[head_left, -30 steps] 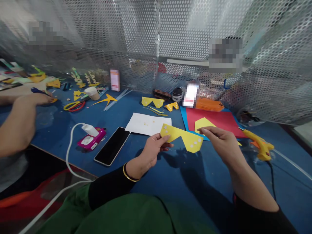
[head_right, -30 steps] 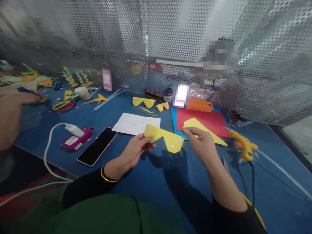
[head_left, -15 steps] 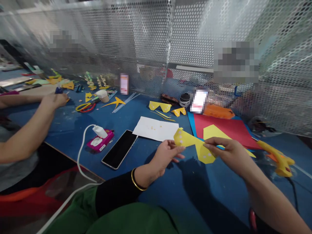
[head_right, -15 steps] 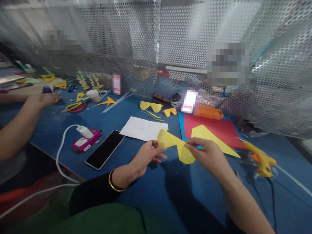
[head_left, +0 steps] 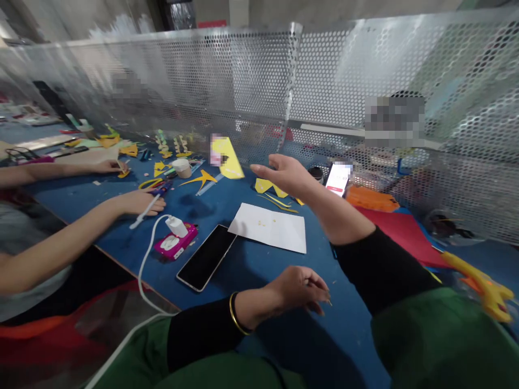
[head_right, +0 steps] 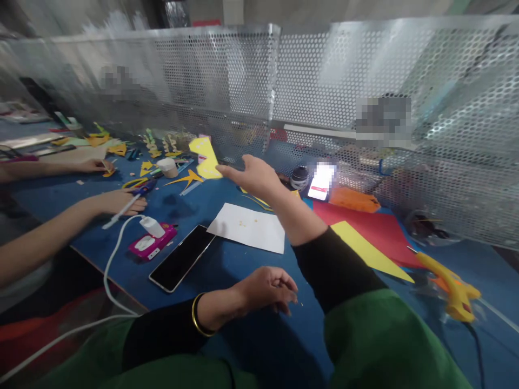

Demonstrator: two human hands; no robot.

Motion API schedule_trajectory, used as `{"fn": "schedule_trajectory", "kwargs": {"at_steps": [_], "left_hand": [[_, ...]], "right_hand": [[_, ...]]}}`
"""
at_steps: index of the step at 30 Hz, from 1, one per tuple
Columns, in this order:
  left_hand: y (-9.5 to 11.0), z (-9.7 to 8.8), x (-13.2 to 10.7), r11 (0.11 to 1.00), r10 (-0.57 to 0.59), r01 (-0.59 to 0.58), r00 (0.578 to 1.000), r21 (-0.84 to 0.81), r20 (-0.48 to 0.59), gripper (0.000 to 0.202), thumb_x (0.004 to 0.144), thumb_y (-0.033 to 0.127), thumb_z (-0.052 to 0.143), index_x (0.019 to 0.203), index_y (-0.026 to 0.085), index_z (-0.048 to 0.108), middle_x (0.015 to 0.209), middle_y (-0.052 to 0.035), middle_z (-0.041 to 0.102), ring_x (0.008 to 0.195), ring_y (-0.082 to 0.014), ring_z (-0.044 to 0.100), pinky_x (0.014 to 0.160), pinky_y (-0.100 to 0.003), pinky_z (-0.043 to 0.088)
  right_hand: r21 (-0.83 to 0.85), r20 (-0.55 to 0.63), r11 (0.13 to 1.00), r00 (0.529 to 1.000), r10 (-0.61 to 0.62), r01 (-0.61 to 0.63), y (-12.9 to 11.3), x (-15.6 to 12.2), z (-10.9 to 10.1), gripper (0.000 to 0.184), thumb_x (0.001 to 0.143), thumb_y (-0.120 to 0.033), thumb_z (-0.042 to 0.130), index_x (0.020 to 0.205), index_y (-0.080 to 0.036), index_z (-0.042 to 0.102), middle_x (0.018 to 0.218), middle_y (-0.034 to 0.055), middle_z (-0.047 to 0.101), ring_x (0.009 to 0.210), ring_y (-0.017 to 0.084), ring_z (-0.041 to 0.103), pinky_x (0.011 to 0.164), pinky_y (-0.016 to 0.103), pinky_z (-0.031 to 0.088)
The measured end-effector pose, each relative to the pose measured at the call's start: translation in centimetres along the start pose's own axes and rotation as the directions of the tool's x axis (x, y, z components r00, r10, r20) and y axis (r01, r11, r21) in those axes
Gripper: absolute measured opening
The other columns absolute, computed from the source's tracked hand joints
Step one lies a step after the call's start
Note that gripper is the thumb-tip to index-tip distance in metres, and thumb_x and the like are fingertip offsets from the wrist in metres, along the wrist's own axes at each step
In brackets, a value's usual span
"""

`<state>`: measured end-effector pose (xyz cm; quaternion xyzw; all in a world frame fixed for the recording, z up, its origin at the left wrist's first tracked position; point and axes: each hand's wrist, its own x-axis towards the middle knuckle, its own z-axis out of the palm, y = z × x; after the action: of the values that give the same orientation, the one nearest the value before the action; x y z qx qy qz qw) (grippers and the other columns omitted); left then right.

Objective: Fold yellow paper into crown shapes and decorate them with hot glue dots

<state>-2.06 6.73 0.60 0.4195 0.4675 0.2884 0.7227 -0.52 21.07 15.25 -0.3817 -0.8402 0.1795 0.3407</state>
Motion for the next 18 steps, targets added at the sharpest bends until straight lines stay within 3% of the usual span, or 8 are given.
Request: {"fn": "schedule_trajectory", "kwargs": {"at_steps": [2,5,7,12,15,18], "left_hand": [[0.1,0.0,-0.2,1.000,0.027,-0.027,1.000,-0.014,0.005,0.019,0.073,0.022,0.078,0.087,0.015,0.067,0.074,0.0010,0.069,0.056,-0.0102,0.066,0.055,-0.022,0.044],[-0.1,0.2,-0.4,0.999,0.039,-0.039,0.999,0.006,0.036,0.019,0.071,0.022,0.079,0.084,0.015,0.067,0.071,0.0021,0.065,0.057,-0.0108,0.064,0.057,-0.022,0.046],[-0.4,0.4,-0.5,0.995,0.056,-0.061,0.996,0.077,0.064,0.014,0.071,0.020,0.077,0.080,0.014,0.067,0.069,0.0023,0.063,0.058,-0.0113,0.063,0.061,-0.024,0.050],[-0.3,0.3,-0.6,0.902,0.189,-0.214,0.977,0.376,0.103,0.005,0.078,0.019,0.069,0.074,0.016,0.069,0.069,0.0011,0.067,0.067,-0.0142,0.064,0.067,-0.024,0.048],[0.8,0.5,-1.0,0.698,0.285,-0.251,0.957,0.671,0.061,0.019,0.080,0.029,0.073,0.066,0.018,0.068,0.064,0.0027,0.065,0.066,-0.0130,0.060,0.061,-0.023,0.038],[2.3,1.6,-1.4,0.527,0.332,-0.261,0.939,0.809,0.086,0.031,0.082,0.039,0.074,0.062,0.018,0.066,0.059,0.0036,0.062,0.061,-0.0116,0.055,0.058,-0.025,0.031]], "right_hand": [[-0.003,-0.036,0.998,0.998,-0.057,0.057,-1.2,-2.1,0.6,0.054,0.090,-0.060,0.060,0.119,-0.015,0.066,0.120,0.0159,0.072,0.110,0.030,0.067,0.094,0.048,0.052],[-0.158,0.000,0.963,0.975,-0.223,0.220,-0.6,-7.9,0.4,0.037,0.090,-0.045,0.066,0.114,-0.017,0.067,0.110,0.0114,0.075,0.107,0.027,0.069,0.109,0.053,0.041],[-0.221,0.047,0.938,0.963,-0.264,0.268,1.1,-12.0,0.0,0.028,0.090,-0.037,0.069,0.110,-0.018,0.067,0.106,0.0088,0.077,0.105,0.026,0.070,0.112,0.055,0.038],[-0.254,0.136,0.957,0.985,-0.106,0.138,6.5,-19.7,-1.1,0.012,0.094,-0.026,0.061,0.104,-0.022,0.067,0.103,0.0044,0.077,0.099,0.022,0.072,0.113,0.056,0.035],[-0.262,0.160,0.965,0.985,0.067,-0.023,9.1,-22.5,-1.8,0.013,0.094,-0.024,0.058,0.103,-0.023,0.068,0.101,0.0036,0.078,0.096,0.022,0.072,0.111,0.052,0.039],[-0.278,0.181,0.951,0.965,0.188,-0.133,10.6,-24.1,-2.3,0.016,0.094,-0.024,0.055,0.102,-0.023,0.069,0.098,0.0044,0.078,0.095,0.022,0.072,0.105,0.046,0.044]]}}
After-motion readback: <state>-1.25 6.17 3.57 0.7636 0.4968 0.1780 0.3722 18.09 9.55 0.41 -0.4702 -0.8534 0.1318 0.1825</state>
